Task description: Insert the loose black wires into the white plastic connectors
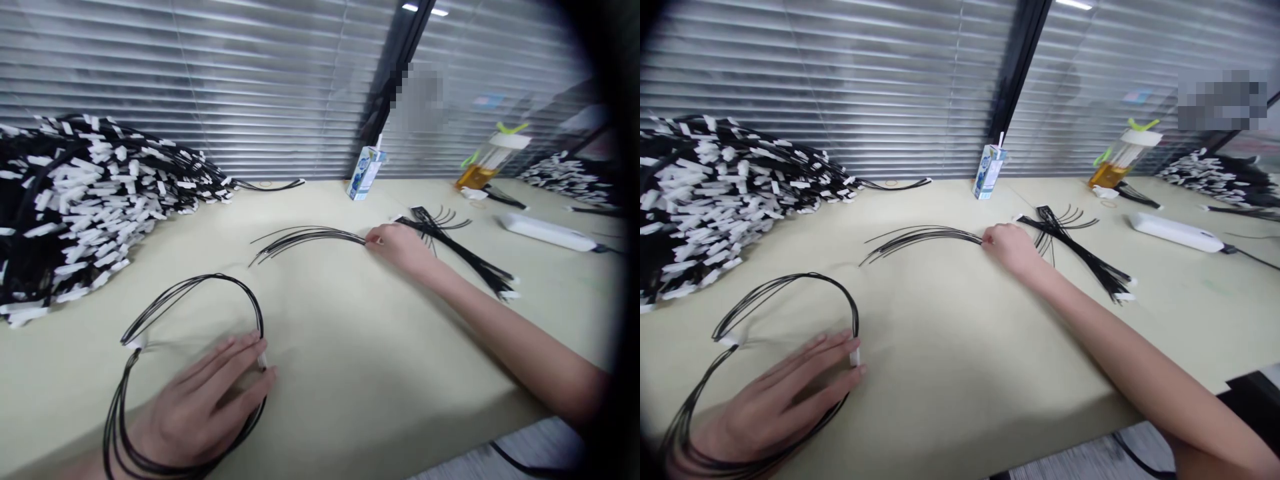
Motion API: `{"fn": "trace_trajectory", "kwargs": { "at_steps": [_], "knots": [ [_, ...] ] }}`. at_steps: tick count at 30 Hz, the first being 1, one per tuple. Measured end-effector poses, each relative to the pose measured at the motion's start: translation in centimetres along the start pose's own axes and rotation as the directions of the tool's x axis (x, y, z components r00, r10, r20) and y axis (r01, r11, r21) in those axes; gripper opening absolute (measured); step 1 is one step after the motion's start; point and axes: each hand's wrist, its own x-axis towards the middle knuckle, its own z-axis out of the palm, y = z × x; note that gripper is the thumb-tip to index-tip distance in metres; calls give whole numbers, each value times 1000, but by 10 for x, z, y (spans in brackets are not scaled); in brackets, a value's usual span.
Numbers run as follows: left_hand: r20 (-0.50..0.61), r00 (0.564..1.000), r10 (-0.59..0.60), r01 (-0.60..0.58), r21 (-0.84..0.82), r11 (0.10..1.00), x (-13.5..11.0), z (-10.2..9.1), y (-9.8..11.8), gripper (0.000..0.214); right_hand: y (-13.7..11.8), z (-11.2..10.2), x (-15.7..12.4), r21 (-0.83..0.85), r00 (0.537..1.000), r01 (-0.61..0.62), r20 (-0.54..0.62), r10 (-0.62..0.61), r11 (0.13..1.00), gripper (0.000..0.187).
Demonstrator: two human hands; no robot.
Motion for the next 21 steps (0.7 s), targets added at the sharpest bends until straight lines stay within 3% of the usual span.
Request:
{"fn": "trace_trajectory", "kwargs": {
  "at_steps": [4,9,12,15,17,19,20,21],
  "knots": [
    [45,999,7,-6,-26,1000,5,-6,4,36,6,6,3,75,1000,-24,9,23,997,15],
    [101,995,17,-9,-85,996,15,-11,8,37,10,-4,7,208,997,-80,25,77,975,10],
    [119,992,45,-36,-75,997,22,-12,10,35,16,-16,5,370,988,-134,115,98,919,14],
    [115,993,36,-35,-14,999,25,-13,12,36,15,-29,-6,559,964,-169,266,18,812,27],
    [98,995,2,-2,-5,1000,24,-12,13,41,4,-37,-17,763,937,-256,347,-42,594,29],
    [94,995,-24,26,-16,1000,21,-10,15,45,-18,-44,-32,906,905,-406,416,-84,119,21],
    [98,995,-34,37,-22,999,20,-9,16,47,-32,-47,-39,886,890,-452,442,-108,-101,16],
    [97,994,-43,46,-24,999,19,-8,18,47,-48,-49,-47,849,881,-474,456,-128,-234,13]
  ]
}}
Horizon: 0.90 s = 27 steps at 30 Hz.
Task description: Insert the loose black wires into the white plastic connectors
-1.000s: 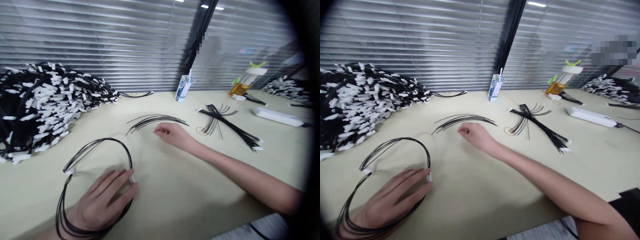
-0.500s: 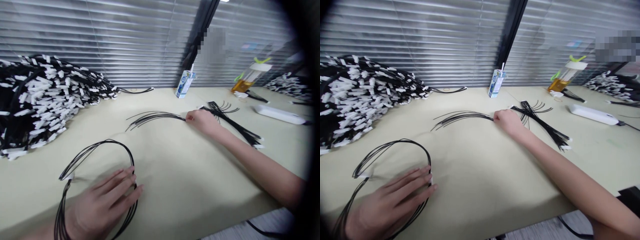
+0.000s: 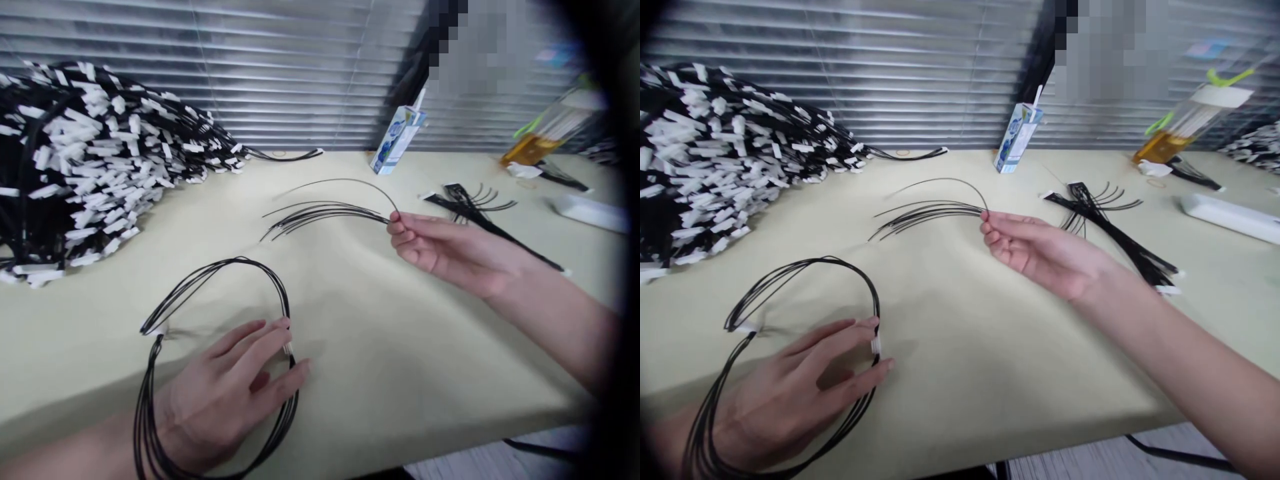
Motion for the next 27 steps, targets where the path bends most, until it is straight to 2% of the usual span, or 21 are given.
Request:
{"fn": "trace_trajectory", "kwargs": {
  "at_steps": [1,3,6,8,11,14,20,27],
  "knots": [
    [-1,1000,-7,7,-1,1000,-1,0,1,47,7,16,-5,66,1000,0,10,-1,998,13],
    [11,1000,-10,10,-17,1000,-2,0,3,48,21,48,-14,70,996,-5,88,-1,998,11],
    [110,994,3,9,-107,994,-2,-5,3,48,41,84,-23,-24,961,26,276,-19,999,6],
    [172,985,30,2,-186,983,-2,-8,3,49,51,97,-24,-128,941,76,337,-29,989,8],
    [208,978,23,30,-250,968,-3,-10,2,51,62,103,-25,-297,947,151,316,-52,943,14],
    [221,975,-30,91,-269,959,-6,-9,5,51,70,103,-25,-384,950,203,299,-87,901,17],
    [261,960,-96,169,-270,948,-9,-9,5,49,77,105,-29,-435,927,297,344,-148,850,7],
    [272,962,-34,115,-286,951,-7,-8,-4,46,77,104,-29,-483,917,335,363,-164,809,8]
  ]
}}
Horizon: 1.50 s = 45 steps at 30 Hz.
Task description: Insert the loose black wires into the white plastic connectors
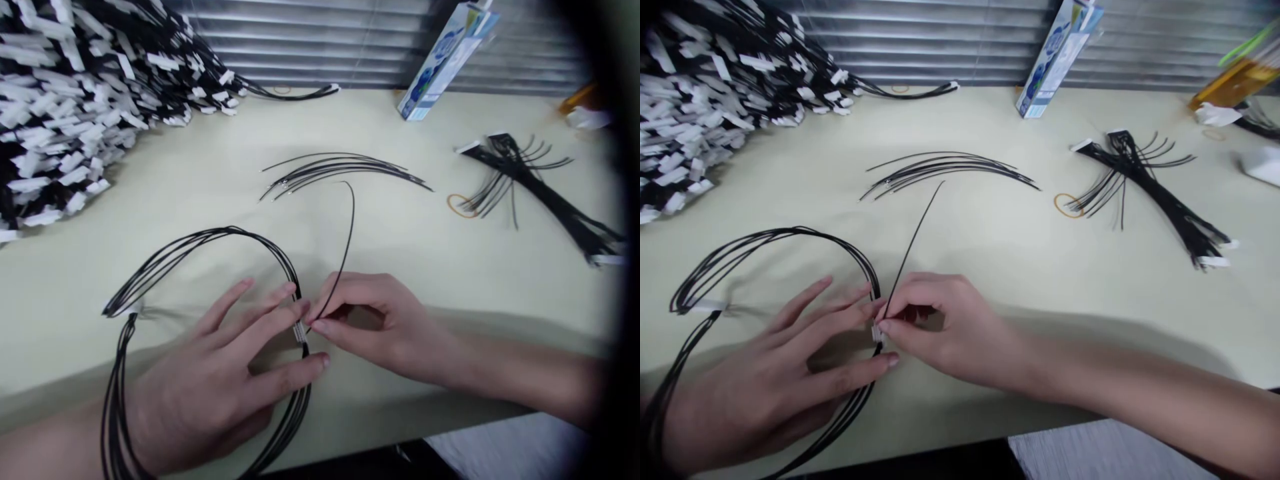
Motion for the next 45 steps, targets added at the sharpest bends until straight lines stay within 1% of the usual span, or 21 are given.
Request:
{"fn": "trace_trajectory", "kwargs": {
  "at_steps": [7,11,20,25,30,40,45],
  "knots": [
    [8,999,50,-49,-54,997,5,-5,-3,42,-1,-1,-1,-74,999,44,34,-41,996,11],
    [-7,1000,23,-24,-83,996,6,-5,-3,42,0,-1,-3,-101,996,82,39,-79,992,10],
    [26,999,25,-23,-95,995,7,-7,-4,44,3,0,-6,-218,983,185,35,-182,958,6],
    [64,997,41,-35,-87,996,5,-7,-5,48,4,0,-6,-275,978,205,31,-204,939,4],
    [102,994,36,-26,-100,995,5,-7,-5,50,4,1,-6,-253,958,283,36,-284,925,5],
    [95,995,37,-28,-102,994,6,-7,-5,50,0,1,-5,-248,964,258,-1,-267,934,10],
    [73,997,26,-19,-89,996,7,-8,-3,45,3,2,0,-309,959,253,-42,-279,917,8]
  ]
}}
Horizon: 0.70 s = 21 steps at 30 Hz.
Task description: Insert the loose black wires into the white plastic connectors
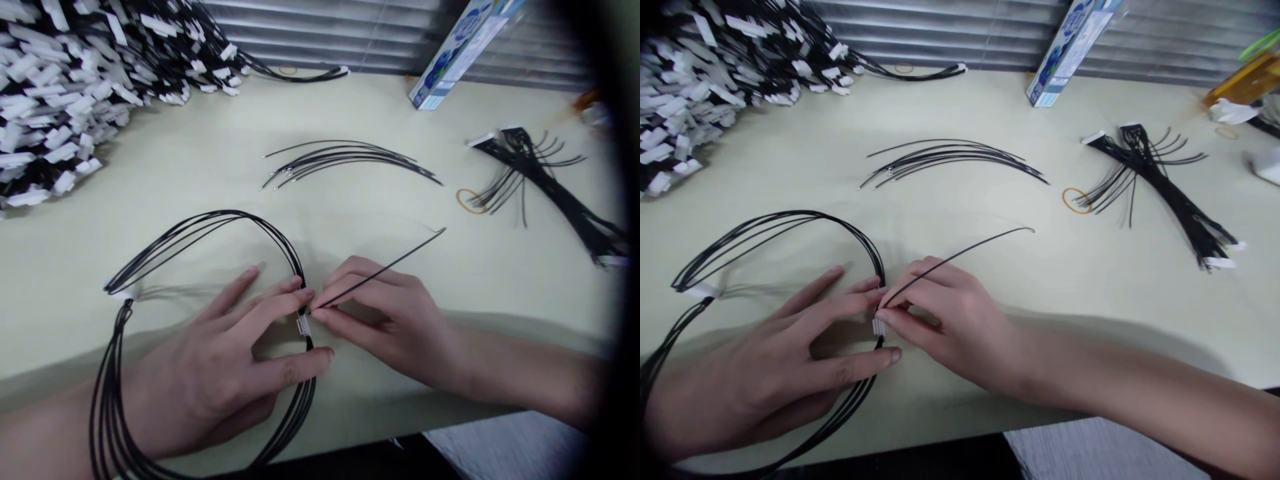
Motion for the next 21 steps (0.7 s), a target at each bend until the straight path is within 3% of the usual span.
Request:
{"fn": "trace_trajectory", "kwargs": {
  "at_steps": [8,12,17,21],
  "knots": [
    [19,1000,-4,4,-15,1000,0,1,-1,49,2,1,1,-38,1000,-1,4,1,999,5],
    [28,1000,9,-9,0,1000,-1,1,-1,50,2,2,2,-81,998,58,7,-57,995,6],
    [-7,1000,13,-13,0,1000,-1,1,-2,48,5,4,2,-193,978,200,89,-186,961,11],
    [-7,1000,25,-25,-10,1000,-2,2,-2,51,4,4,1,-197,979,177,138,-152,964,17]
  ]
}}
